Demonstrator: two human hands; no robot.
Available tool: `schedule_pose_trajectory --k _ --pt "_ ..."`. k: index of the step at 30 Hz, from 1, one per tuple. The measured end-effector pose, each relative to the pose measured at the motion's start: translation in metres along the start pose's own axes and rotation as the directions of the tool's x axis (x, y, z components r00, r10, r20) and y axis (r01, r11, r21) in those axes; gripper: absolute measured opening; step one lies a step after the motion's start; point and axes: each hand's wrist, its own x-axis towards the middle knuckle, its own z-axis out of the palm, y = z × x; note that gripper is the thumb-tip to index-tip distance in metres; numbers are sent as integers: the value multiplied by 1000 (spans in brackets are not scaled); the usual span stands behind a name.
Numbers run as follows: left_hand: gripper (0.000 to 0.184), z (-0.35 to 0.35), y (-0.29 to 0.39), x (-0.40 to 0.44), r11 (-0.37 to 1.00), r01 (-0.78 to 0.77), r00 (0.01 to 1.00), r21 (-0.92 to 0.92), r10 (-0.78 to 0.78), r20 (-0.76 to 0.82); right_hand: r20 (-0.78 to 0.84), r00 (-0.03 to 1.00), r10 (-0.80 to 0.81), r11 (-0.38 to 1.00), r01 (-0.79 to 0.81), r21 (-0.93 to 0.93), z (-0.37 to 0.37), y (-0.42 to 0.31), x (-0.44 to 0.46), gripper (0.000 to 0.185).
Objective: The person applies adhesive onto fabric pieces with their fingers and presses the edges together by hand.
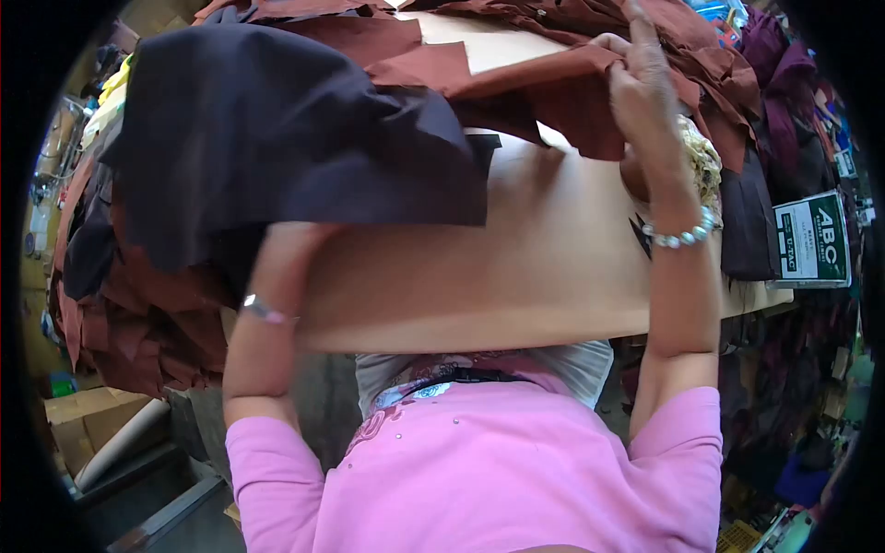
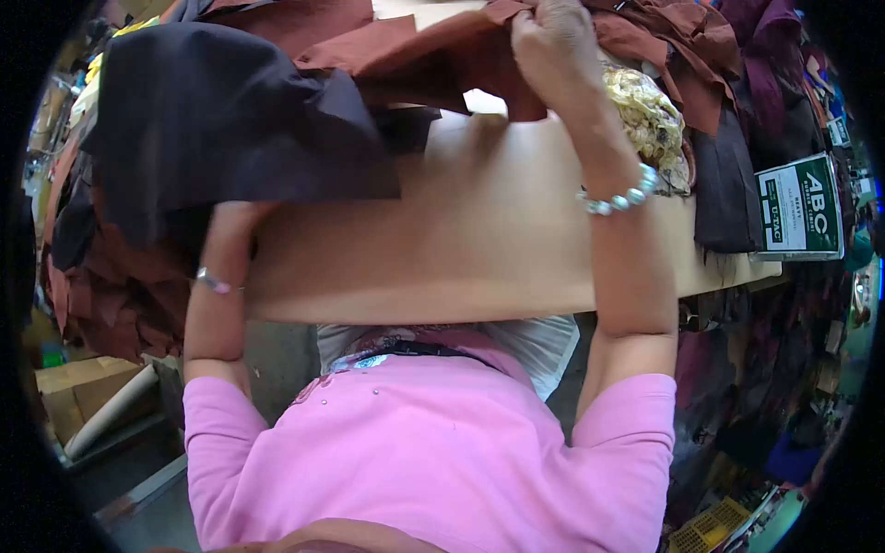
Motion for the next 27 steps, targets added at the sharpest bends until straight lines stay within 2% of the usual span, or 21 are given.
schedule_pose_trajectory --k 3,4,6,7,8,10,11,14,16,18,21,23,24,25,26,27 --pt "68 -13 -42 -19 990 112 993 -82 -108 48 185 971 148 988 -140 -59 -26 -51 -29 59" --pt "68 -16 -54 -26 982 155 987 -106 -149 65 251 961 113 986 -78 -145 -36 -46 -38 60" --pt "68 -20 -67 -39 964 217 974 -154 -204 93 398 902 167 973 -87 -212 -44 -50 -56 65" --pt "68 -21 -69 -43 953 243 969 -182 -228 98 477 844 246 964 -163 -209 -46 -55 -63 69" --pt "68 -21 -68 -47 943 259 965 -208 -244 96 503 845 179 973 -77 -216 -47 -51 -72 72" --pt "68 -21 -62 -52 924 283 959 -256 -271 81 555 799 231 959 -92 -268 -51 -47 -86 84" --pt "68 -20 -58 -53 917 285 958 -277 -277 69 571 767 295 950 -172 -260 -52 -49 -90 86" --pt "68 -17 -42 -51 904 269 960 -331 -277 25 625 708 329 944 -249 -215 -52 -48 -93 91" --pt "68 -15 -26 -47 897 246 963 -366 -270 -14 614 764 199 979 -123 -164 -47 -42 -97 93" --pt "68 -16 -11 -44 892 214 966 -399 -254 -49 624 765 158 987 -117 -106 -41 -40 -97 92" --pt "68 -16 15 -35 880 159 971 -448 -221 -89 667 714 215 972 -220 -78 -28 -47 -92 87" --pt "68 -11 34 -25 869 117 975 -481 -193 -112 673 697 245 969 -192 -154 -20 -57 -81 84" --pt "68 -11 40 -22 863 96 975 -497 -181 -126 673 701 235 937 -346 34 -16 -58 -79 79" --pt "68 -5 47 -15 857 77 976 -509 -169 -137 672 705 224 849 -480 220 -11 -60 -77 76" --pt "68 -2 52 -10 852 67 976 -519 -164 -143 604 773 194 676 -551 489 -6 -61 -81 74" --pt "68 3 57 -6 847 55 976 -529 -157 -149 523 830 193 437 -550 712 0 -62 -84 72"
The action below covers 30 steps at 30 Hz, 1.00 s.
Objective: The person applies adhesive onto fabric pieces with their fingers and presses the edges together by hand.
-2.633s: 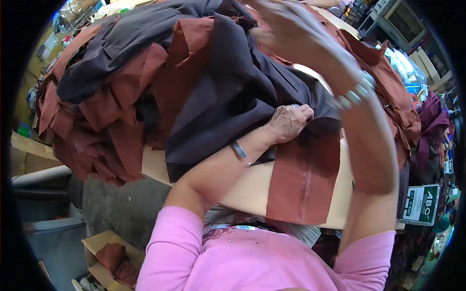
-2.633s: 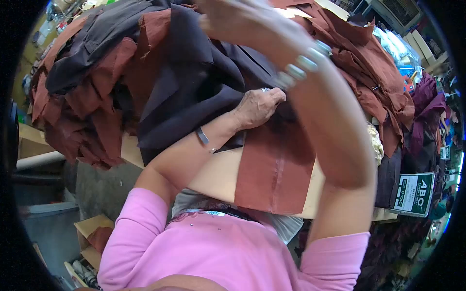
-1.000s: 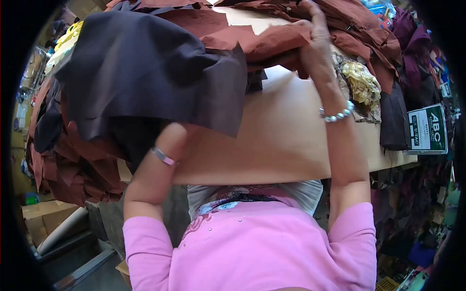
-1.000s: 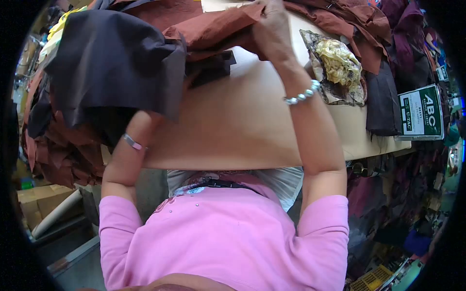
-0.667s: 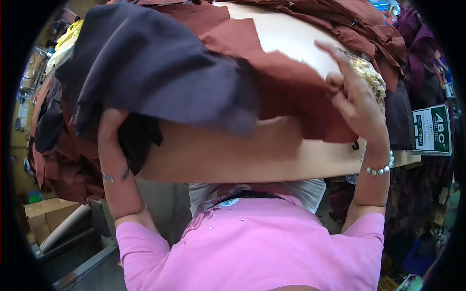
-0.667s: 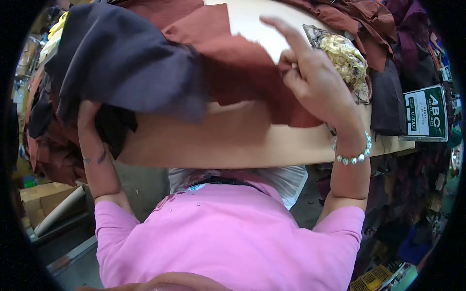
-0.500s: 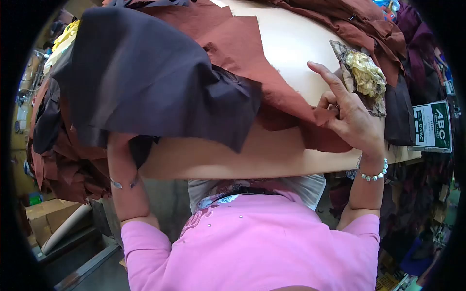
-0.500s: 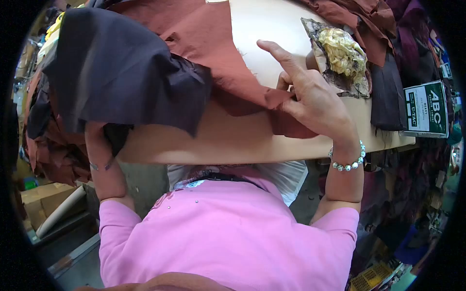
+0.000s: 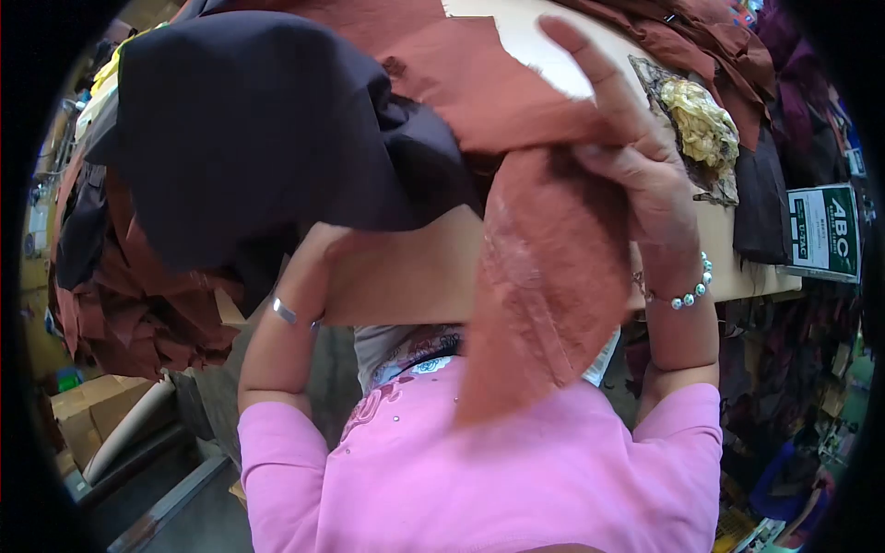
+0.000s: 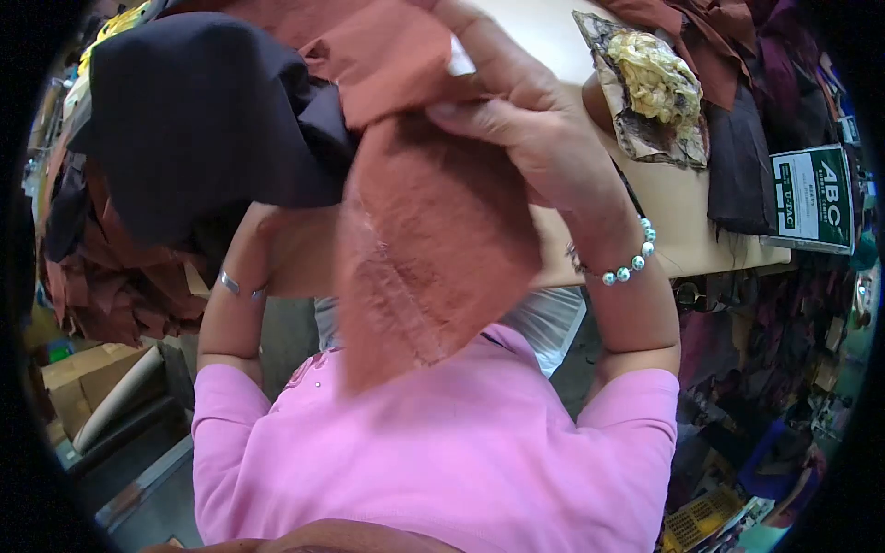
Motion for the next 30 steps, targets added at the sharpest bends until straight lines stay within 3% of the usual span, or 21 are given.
schedule_pose_trajectory --k 1,4,5,8,12,15,17,19,23,24,25,27,30 --pt "68 7 1 2 1000 -3 1000 -12 3 -3 -26 996 -88 991 90 99 3 6 0 74" --pt "68 23 8 11 999 -31 1000 -40 31 -6 6 999 -52 965 49 256 4 18 -11 68" --pt "68 26 9 11 998 -37 999 -48 37 -5 -37 999 -1 980 8 201 5 20 -15 69" --pt "68 29 17 9 997 -51 999 -60 50 -6 -94 993 75 975 -93 -200 -7 34 -27 71" --pt "68 15 20 -5 996 -61 998 -62 62 22 -58 998 39 905 -60 -420 -27 43 -30 74" --pt "68 19 18 0 995 -72 997 -71 74 25 -181 970 160 982 -175 -71 -48 44 -6 75" --pt "68 28 16 6 994 -81 996 -79 83 22 -276 944 179 973 -211 -92 -49 44 18 69" --pt "68 28 15 7 993 -79 996 -91 82 36 -391 917 85 945 -198 -261 -56 57 41 64" --pt "68 10 -2 13 979 -67 991 -192 88 103 -185 983 -6 966 -42 -255 -63 64 68 62" --pt "68 3 -12 17 978 -52 990 -201 77 116 -227 941 -250 799 68 -598 -57 68 68 60" --pt "68 0 -21 25 981 -42 991 -191 65 118 -171 862 -478 501 107 -859 -47 72 69 58" --pt "68 4 -40 40 989 -46 990 -142 63 123 -99 887 -451 219 2 -976 -76 81 74 56" --pt "68 23 -49 51 990 -112 986 -89 122 111 -317 919 -236 110 -299 -948 -74 84 91 54"
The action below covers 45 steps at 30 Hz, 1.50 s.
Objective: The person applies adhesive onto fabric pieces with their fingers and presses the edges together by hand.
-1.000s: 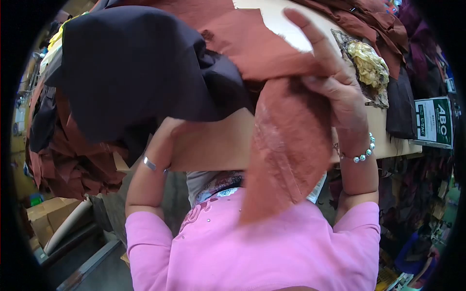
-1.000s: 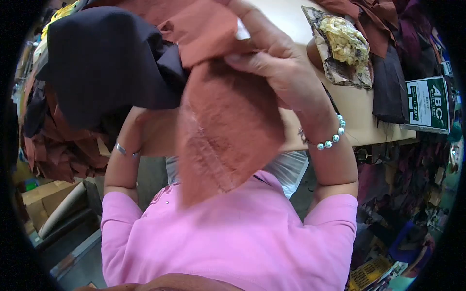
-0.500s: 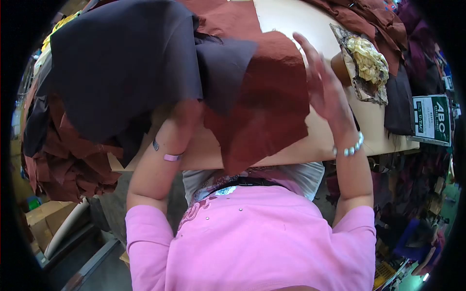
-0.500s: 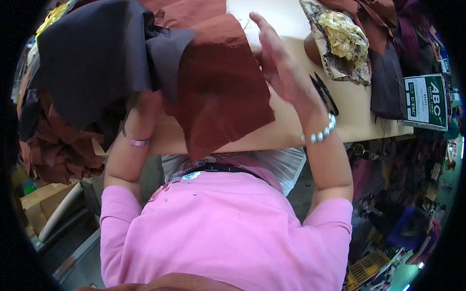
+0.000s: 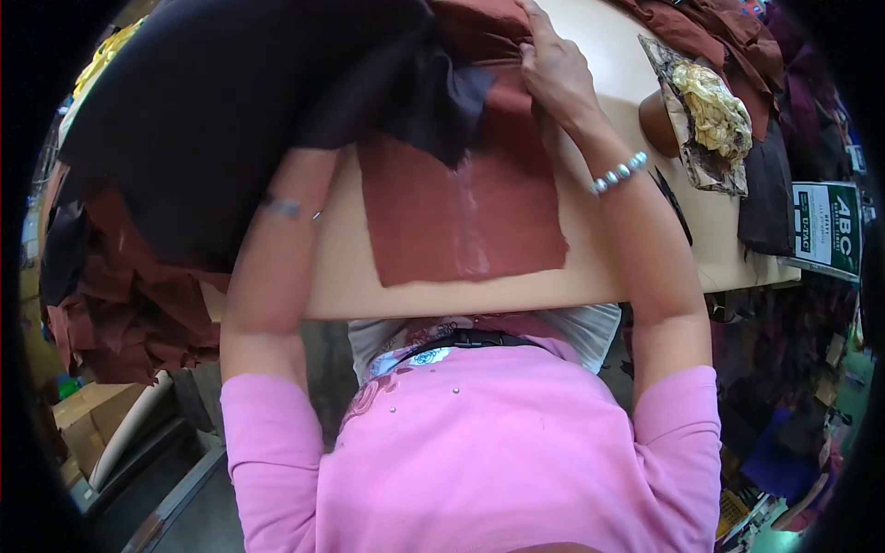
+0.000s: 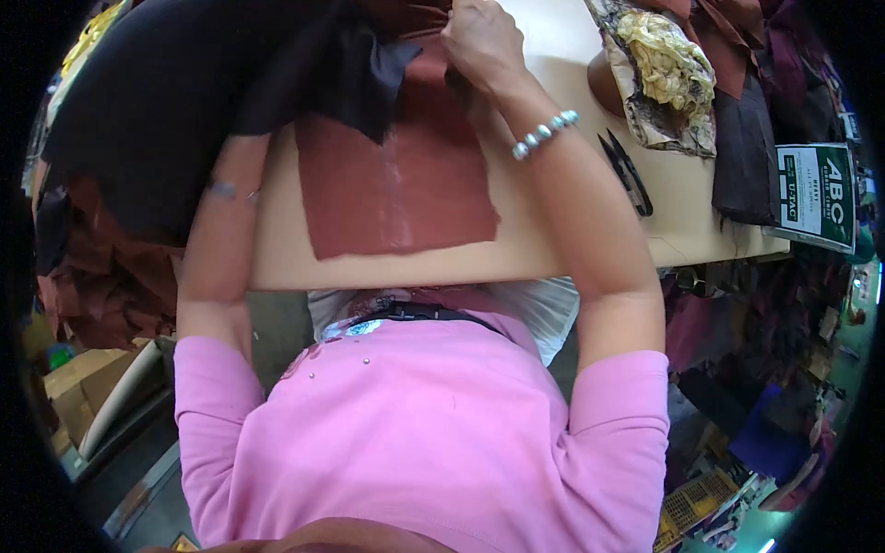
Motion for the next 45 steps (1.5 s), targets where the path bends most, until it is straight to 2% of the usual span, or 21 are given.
schedule_pose_trajectory --k 4,8,12,13,16,17,22,24,26,27,28,31,32,34,35,36,38,40,41,43,45 --pt "68 14 13 -4 996 -84 994 7 84 -64 -15 981 194 966 -193 -169 15 3 34 55" --pt "68 21 24 -10 993 -119 990 -7 118 -77 -44 999 -26 980 17 -196 28 27 49 63" --pt "68 19 26 -11 991 -132 991 -23 132 2 148 971 188 930 -127 -346 5 -23 34 64" --pt "68 17 26 -11 990 -140 989 -29 141 40 -112 985 -130 890 66 -451 26 -10 28 64" --pt "68 6 22 -8 984 -158 967 -84 172 189 -212 959 -188 942 114 -316 39 9 22 63" --pt "68 2 20 -6 981 -157 953 -113 181 242 -311 895 -321 932 241 -270 42 13 21 61" --pt "68 -36 7 -13 916 -7 850 -400 216 480 -226 958 -179 946 104 -306 35 5 19 56" --pt "68 -59 -3 -20 802 180 804 -569 213 556 -232 957 -177 951 105 -292 37 7 19 55" --pt "68 -85 -17 -28 560 368 807 -742 205 554 -272 940 -209 957 139 -255 40 9 20 54" --pt "68 -96 -22 -27 401 398 846 -825 189 499 -274 939 -209 958 140 -252 40 8 19 54" --pt "68 -108 -22 -20 240 352 907 -905 154 393 -275 938 -211 958 142 -250 39 8 18 54" --pt "56 -107 -14 20 104 99 990 -990 -115 87 -262 944 -198 965 141 -221 36 11 16 53" --pt "55 -76 -58 29 107 91 932 -990 -360 46 -258 947 -192 968 139 -208 35 11 17 53" --pt "57 -63 -20 34 545 247 968 -801 -185 172 -237 961 -146 976 101 -191 31 6 16 54" --pt "63 -63 10 40 843 185 977 -505 -102 187 -223 967 -121 980 80 -184 30 5 16 54" --pt "66 -52 2 39 997 -82 973 -18 84 213 -226 965 -134 978 91 -189 29 5 16 54" --pt "60 -24 -7 31 954 -178 966 240 124 225 -230 961 -156 974 110 -200 29 8 16 53" --pt "54 -3 -20 21 937 -176 976 303 125 180 -303 911 -279 948 209 -241 31 19 22 53" --pt "49 4 -21 17 859 -256 962 442 269 34 -334 880 -338 930 257 -263 32 23 23 52" --pt "30 3 -10 8 872 -234 935 429 323 -148 -313 894 -319 939 253 -234 32 26 24 50" --pt "26 0 2 0 926 -205 926 316 289 -244 -236 947 -218 965 172 -198 27 23 25 50"
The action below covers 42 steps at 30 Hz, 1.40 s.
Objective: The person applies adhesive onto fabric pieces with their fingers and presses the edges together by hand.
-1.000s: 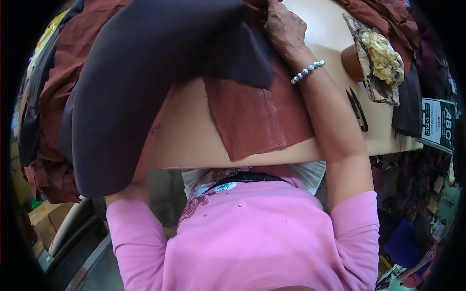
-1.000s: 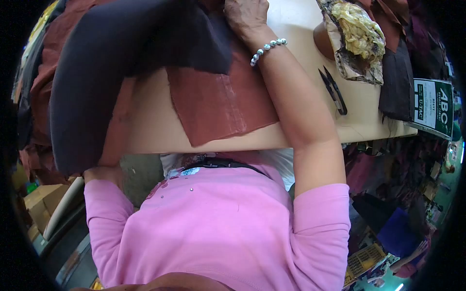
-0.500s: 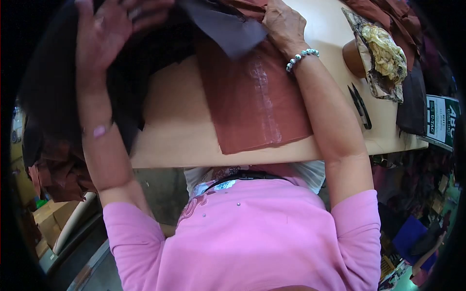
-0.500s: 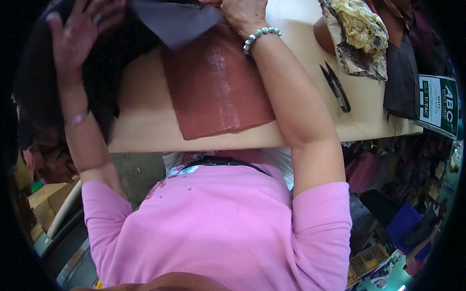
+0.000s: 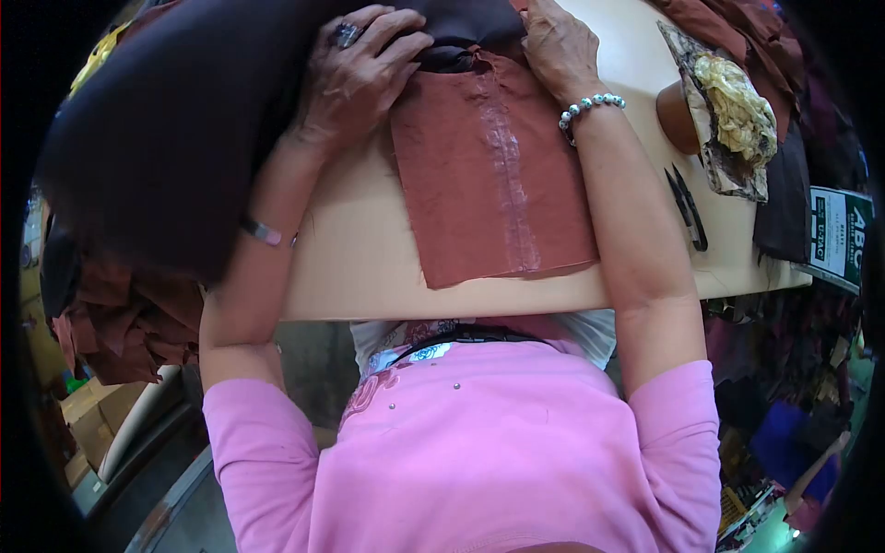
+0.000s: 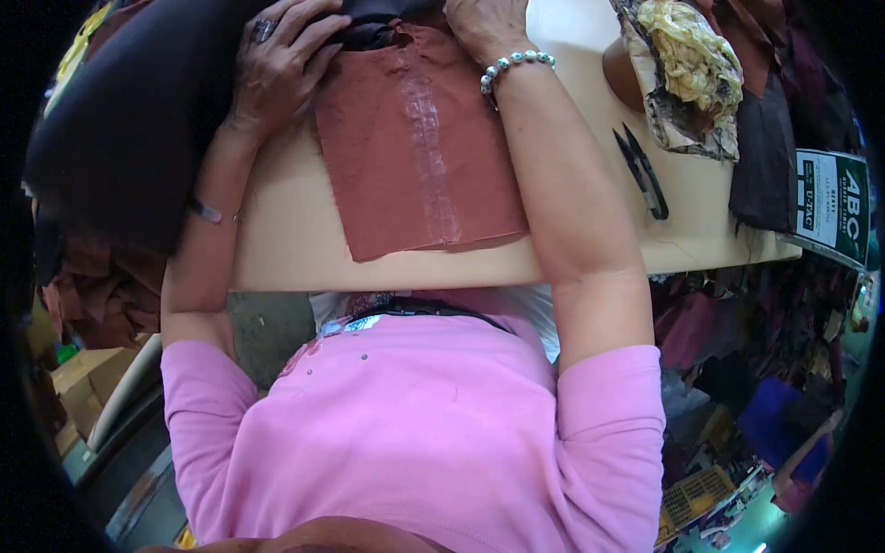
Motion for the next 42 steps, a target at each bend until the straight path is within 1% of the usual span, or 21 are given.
schedule_pose_trajectory --k 2,3,4,5,8,11,14,16,17,19,20,21,22,23,26,29,32,35,38,41,42 --pt "36 -5 -9 -14 996 -39 988 -80 50 148 181 971 158 987 -157 -15 -12 -8 3 50" --pt "42 -8 -11 -19 991 -52 972 -120 77 221 137 985 104 995 -104 -7 -12 -8 1 52" --pt "34 -14 -2 -20 970 125 949 -207 -56 311 90 995 49 999 -49 0 -12 -6 -2 54" --pt "35 -11 -2 -24 961 155 952 -230 -83 295 44 999 -6 1000 5 4 -12 -5 -4 56" --pt "34 8 -2 -33 908 254 956 -333 -183 228 -135 979 -154 977 130 -169 -17 -5 -7 64" --pt "29 22 0 -30 884 352 928 -307 -287 238 106 988 113 993 -109 -40 -30 -21 -13 62" --pt "24 26 -2 -21 885 188 982 -425 -165 92 136 987 79 995 -70 -72 -20 -18 -14 56" --pt "21 18 5 -17 871 105 994 -480 -87 59 -78 990 -116 990 121 70 -5 -4 -16 51" --pt "20 13 4 -17 910 33 997 -412 -2 76 -193 962 -195 967 222 125 1 2 -18 49" --pt "18 5 -5 -20 952 -129 978 -278 168 124 -80 981 -174 978 182 98 -8 -3 -18 47" --pt "19 2 -13 -28 970 -93 973 -223 136 186 -23 986 -163 983 164 82 -13 -7 -17 47" --pt "19 -1 -21 -29 978 -180 950 -101 200 240 41 993 -109 987 103 120 -17 -9 -16 46" --pt "19 8 -36 -42 980 -191 939 -52 198 282 107 993 -57 987 40 155 -20 -12 -15 45" --pt "20 16 -45 -56 989 -137 929 -51 147 339 174 985 -6 982 -27 186 -21 -13 -15 44" --pt "25 -20 -15 -26 985 133 869 -107 -63 491 -59 984 -170 985 171 14 0 2 -17 43" --pt "31 -37 10 -2 920 329 845 -214 -186 501 22 993 -118 989 115 94 -9 -5 -16 43" --pt "31 -26 27 11 857 357 804 -373 -78 589 -47 987 -153 980 157 118 -7 -3 -19 43" --pt "33 6 45 -10 867 348 893 -357 -190 409 -18 990 -139 982 141 125 -9 2 -16 43" --pt "32 18 47 -16 893 308 917 -327 -188 352 16 994 -108 991 106 80 -10 10 -12 45" --pt "31 15 45 -16 907 285 925 -310 -175 338 24 996 80 980 -83 182 -18 3 -9 49" --pt "30 14 45 -17 910 280 927 -306 -173 334 133 968 212 935 -241 261 -22 3 -4 54"
